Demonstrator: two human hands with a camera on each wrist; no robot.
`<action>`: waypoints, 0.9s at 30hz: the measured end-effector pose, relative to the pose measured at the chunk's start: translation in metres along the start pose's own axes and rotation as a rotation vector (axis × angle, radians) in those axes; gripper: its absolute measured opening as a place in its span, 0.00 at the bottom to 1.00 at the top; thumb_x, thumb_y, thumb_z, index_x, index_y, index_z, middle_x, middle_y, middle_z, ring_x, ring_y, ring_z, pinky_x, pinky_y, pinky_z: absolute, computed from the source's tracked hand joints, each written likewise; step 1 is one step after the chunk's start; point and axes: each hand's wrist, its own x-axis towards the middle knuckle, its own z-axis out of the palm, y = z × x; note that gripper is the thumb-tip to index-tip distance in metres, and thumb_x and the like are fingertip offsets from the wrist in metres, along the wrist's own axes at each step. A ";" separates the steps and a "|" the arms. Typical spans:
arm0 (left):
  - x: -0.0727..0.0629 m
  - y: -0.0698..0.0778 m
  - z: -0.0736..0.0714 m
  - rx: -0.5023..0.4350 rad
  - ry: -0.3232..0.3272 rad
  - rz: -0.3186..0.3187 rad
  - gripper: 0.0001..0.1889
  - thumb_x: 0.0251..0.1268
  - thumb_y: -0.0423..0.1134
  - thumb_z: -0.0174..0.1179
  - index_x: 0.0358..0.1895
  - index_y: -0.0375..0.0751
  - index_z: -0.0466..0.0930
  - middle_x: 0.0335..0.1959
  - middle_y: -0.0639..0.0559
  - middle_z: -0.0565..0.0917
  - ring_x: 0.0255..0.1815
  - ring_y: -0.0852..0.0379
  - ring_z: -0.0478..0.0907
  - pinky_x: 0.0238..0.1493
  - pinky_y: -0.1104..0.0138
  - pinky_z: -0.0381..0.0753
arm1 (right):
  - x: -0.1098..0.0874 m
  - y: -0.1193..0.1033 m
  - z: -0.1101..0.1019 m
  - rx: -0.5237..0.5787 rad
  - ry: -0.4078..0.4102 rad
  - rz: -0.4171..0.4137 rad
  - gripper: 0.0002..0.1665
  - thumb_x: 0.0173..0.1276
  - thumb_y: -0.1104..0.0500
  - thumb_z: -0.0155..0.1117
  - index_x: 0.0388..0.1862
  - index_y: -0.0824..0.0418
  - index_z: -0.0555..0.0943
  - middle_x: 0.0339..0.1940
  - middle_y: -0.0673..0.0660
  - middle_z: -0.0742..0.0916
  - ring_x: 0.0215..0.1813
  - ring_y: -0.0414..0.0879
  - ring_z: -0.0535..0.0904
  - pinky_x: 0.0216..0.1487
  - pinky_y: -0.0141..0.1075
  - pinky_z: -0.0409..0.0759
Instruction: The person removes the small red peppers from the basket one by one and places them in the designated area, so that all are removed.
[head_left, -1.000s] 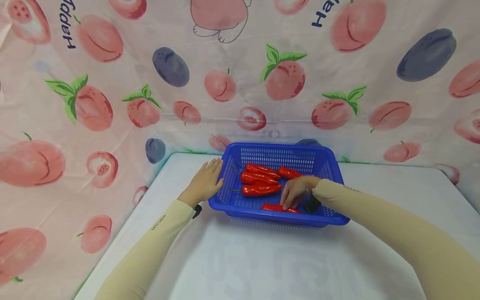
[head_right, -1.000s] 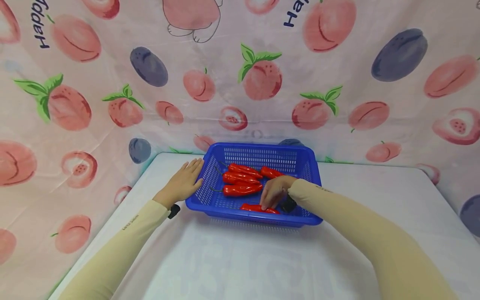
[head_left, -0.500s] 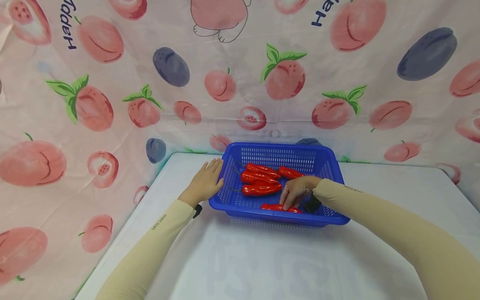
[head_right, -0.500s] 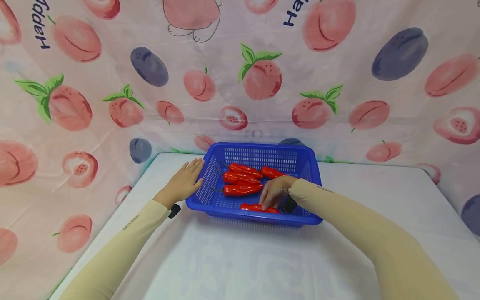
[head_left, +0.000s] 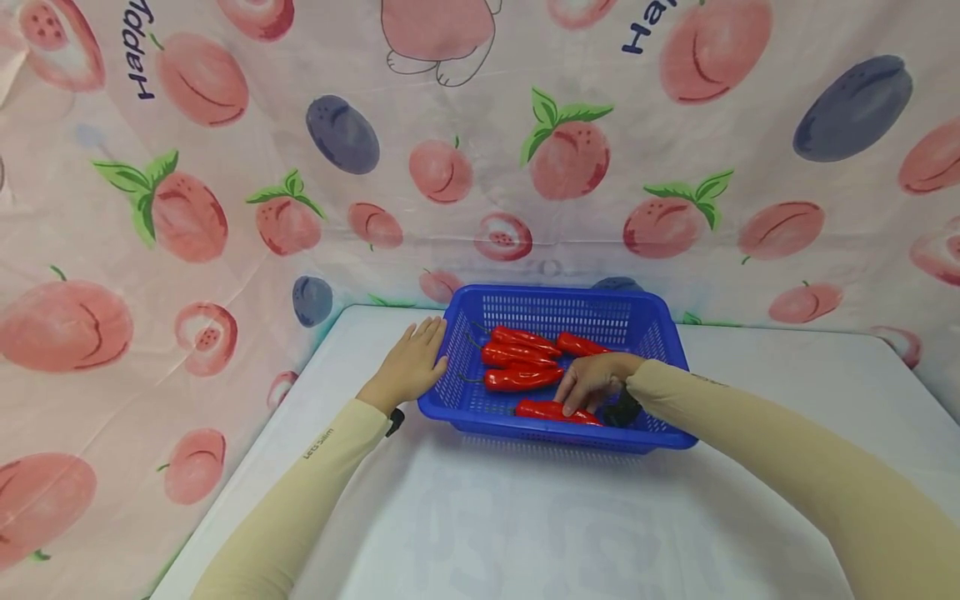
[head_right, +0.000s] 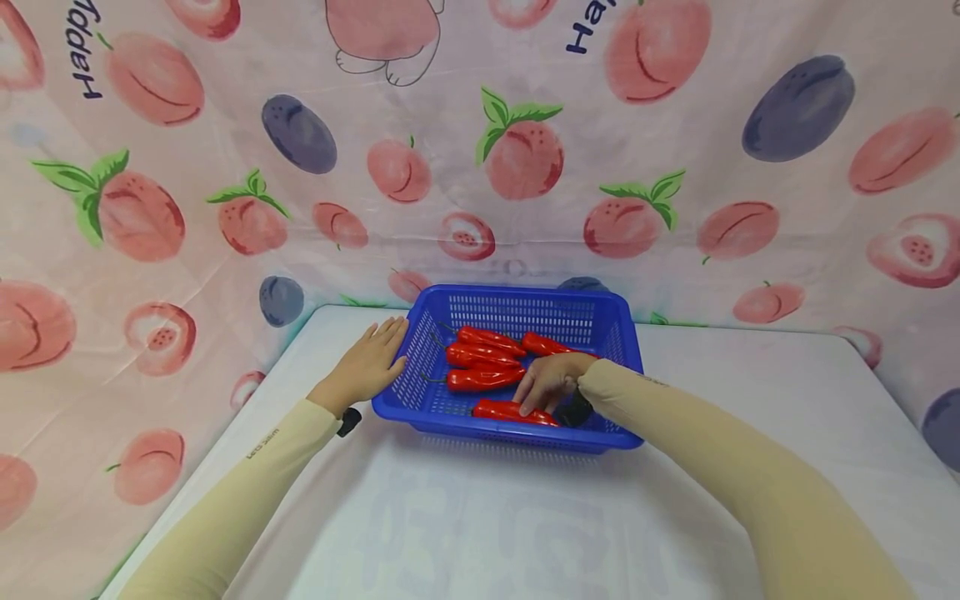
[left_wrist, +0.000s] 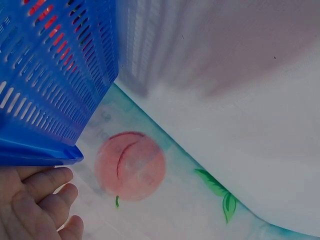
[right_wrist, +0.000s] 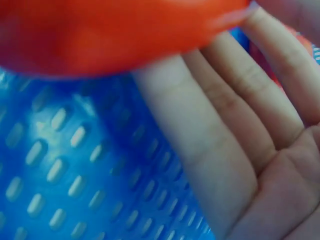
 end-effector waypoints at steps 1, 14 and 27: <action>0.000 0.001 -0.001 0.016 -0.010 -0.006 0.34 0.69 0.45 0.43 0.72 0.28 0.49 0.74 0.36 0.55 0.76 0.41 0.49 0.77 0.51 0.45 | 0.000 0.000 -0.001 0.014 0.012 -0.013 0.20 0.58 0.65 0.67 0.51 0.67 0.82 0.39 0.52 0.88 0.26 0.36 0.78 0.30 0.28 0.81; -0.001 0.004 -0.005 0.032 -0.033 -0.012 0.33 0.70 0.46 0.42 0.72 0.29 0.48 0.74 0.37 0.54 0.76 0.42 0.49 0.77 0.51 0.45 | -0.021 -0.020 -0.024 0.108 0.113 -0.121 0.30 0.62 0.65 0.63 0.61 0.76 0.70 0.40 0.51 0.86 0.36 0.38 0.83 0.45 0.37 0.84; -0.003 0.004 -0.004 0.032 -0.026 -0.016 0.33 0.71 0.45 0.42 0.72 0.29 0.49 0.74 0.36 0.55 0.76 0.42 0.49 0.77 0.51 0.46 | -0.054 -0.055 -0.046 0.110 0.158 -0.188 0.30 0.64 0.66 0.60 0.64 0.76 0.67 0.37 0.50 0.88 0.37 0.41 0.85 0.48 0.39 0.84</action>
